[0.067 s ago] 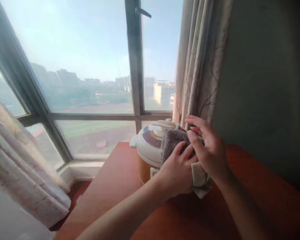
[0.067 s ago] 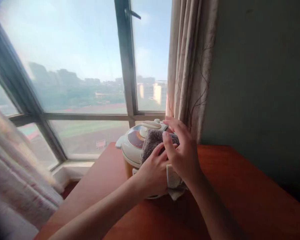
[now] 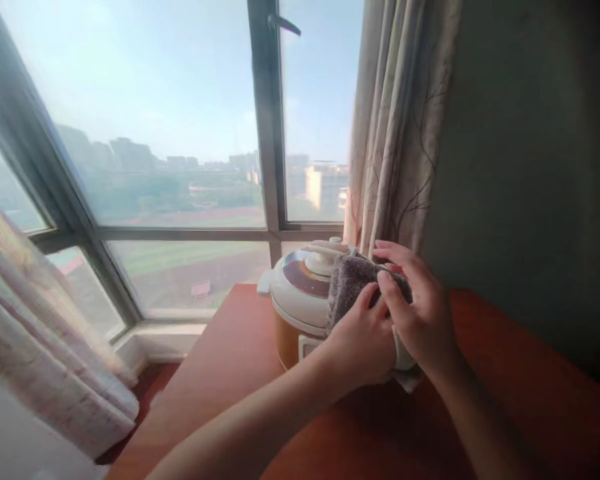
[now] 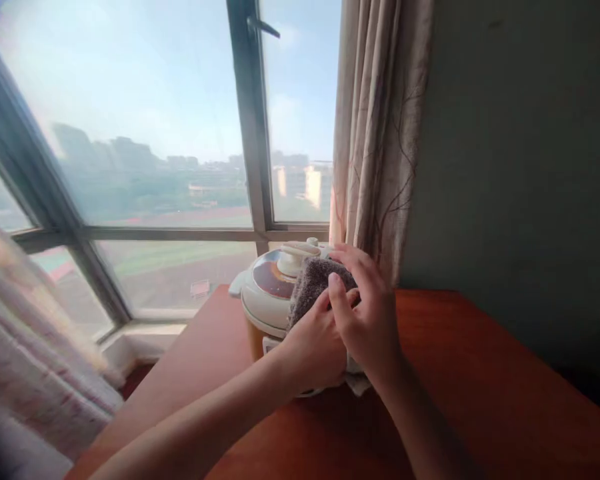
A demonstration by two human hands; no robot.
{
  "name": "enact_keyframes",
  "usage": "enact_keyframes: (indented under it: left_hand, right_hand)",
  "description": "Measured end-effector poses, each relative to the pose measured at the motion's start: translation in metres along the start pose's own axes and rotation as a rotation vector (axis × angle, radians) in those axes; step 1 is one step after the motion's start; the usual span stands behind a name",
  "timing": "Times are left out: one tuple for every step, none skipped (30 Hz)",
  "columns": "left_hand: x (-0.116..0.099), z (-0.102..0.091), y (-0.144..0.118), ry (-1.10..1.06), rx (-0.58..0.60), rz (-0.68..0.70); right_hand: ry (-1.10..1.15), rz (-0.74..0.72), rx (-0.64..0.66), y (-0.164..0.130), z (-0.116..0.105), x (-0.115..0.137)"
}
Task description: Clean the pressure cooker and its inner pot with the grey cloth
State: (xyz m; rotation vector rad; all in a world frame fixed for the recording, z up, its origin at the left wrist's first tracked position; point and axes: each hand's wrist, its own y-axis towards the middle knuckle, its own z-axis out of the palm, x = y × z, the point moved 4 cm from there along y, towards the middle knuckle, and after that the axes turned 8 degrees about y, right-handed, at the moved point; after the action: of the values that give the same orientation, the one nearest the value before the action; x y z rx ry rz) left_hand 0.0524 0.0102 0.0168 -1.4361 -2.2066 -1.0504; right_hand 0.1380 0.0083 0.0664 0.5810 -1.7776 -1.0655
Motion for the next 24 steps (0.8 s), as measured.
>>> enact_keyframes:
  left_hand:
    - [-0.004, 0.001, 0.007, 0.015, 0.001, 0.016]
    - [-0.007, 0.002, 0.012, 0.025, 0.003, 0.031]
    - [-0.009, 0.003, 0.016, 0.031, 0.003, 0.051]
    - [-0.012, 0.003, 0.019, 0.030, 0.003, 0.071]
    - [-0.013, 0.003, 0.020, 0.026, 0.005, 0.078]
    - [-0.013, 0.003, 0.020, 0.020, 0.013, 0.062]
    - [-0.012, 0.003, 0.019, 0.012, 0.027, 0.032]
    - [-0.011, 0.003, 0.017, -0.001, 0.047, -0.005]
    - [-0.009, 0.002, 0.015, -0.018, 0.071, -0.041]
    - [-0.008, 0.001, 0.012, -0.037, 0.094, -0.067]
    - [-0.007, -0.001, 0.008, -0.058, 0.109, -0.078]
    - [-0.006, -0.003, 0.005, -0.080, 0.114, -0.071]
    - [-0.004, -0.007, 0.000, -0.104, 0.111, -0.061]
    - [-0.001, -0.011, -0.005, -0.130, 0.098, -0.060]
    - [0.006, -0.015, -0.011, -0.161, 0.081, -0.078]
    - [0.014, -0.017, -0.018, -0.194, 0.061, -0.120]
    - [0.026, -0.019, -0.025, -0.230, 0.042, -0.184]
    - [0.041, -0.017, -0.035, -0.266, 0.025, -0.272]
    - [0.057, -0.014, -0.045, -0.305, 0.003, -0.365]
    - [0.075, -0.007, -0.057, -0.343, -0.011, -0.472]
    - [0.093, 0.003, -0.070, -0.389, -0.035, -0.597]
    - [0.111, 0.015, -0.084, -0.452, -0.067, -0.720]
    - [0.128, 0.028, -0.099, -0.531, -0.117, -0.848]
    - [0.142, 0.042, -0.114, -0.624, -0.191, -0.989]
  right_hand:
    - [-0.016, 0.022, -0.012, -0.007, -0.002, -0.003]
    - [-0.023, 0.050, -0.028, -0.014, -0.004, -0.008]
    - [-0.024, 0.083, -0.048, -0.021, -0.007, -0.014]
    - [-0.012, 0.123, -0.072, -0.028, -0.010, -0.022]
    - [0.014, 0.176, -0.096, -0.035, -0.012, -0.031]
    - [0.055, 0.241, -0.113, -0.042, -0.014, -0.040]
    - [0.102, 0.312, -0.120, -0.049, -0.015, -0.049]
    - [0.145, 0.378, -0.119, -0.055, -0.014, -0.056]
    - [0.173, 0.430, -0.115, -0.060, -0.014, -0.062]
    - [0.183, 0.460, -0.111, -0.065, -0.013, -0.065]
    - [0.178, 0.469, -0.107, -0.069, -0.013, -0.067]
    - [0.162, 0.462, -0.103, -0.072, -0.013, -0.067]
    - [0.140, 0.447, -0.096, -0.075, -0.012, -0.066]
    - [0.114, 0.428, -0.083, -0.077, -0.011, -0.065]
    - [0.086, 0.405, -0.063, -0.080, -0.010, -0.063]
    - [0.053, 0.378, -0.042, -0.082, -0.007, -0.062]
    - [0.016, 0.345, -0.020, -0.085, -0.004, -0.060]
    - [-0.025, 0.306, 0.002, -0.087, 0.000, -0.057]
    - [-0.072, 0.264, 0.023, -0.089, 0.005, -0.055]
    - [-0.123, 0.216, 0.040, -0.091, 0.010, -0.052]
    - [-0.175, 0.167, 0.050, -0.093, 0.016, -0.049]
    - [-0.227, 0.117, 0.050, -0.096, 0.021, -0.046]
    - [-0.276, 0.072, 0.041, -0.098, 0.026, -0.043]
    - [-0.322, 0.035, 0.022, -0.100, 0.031, -0.041]
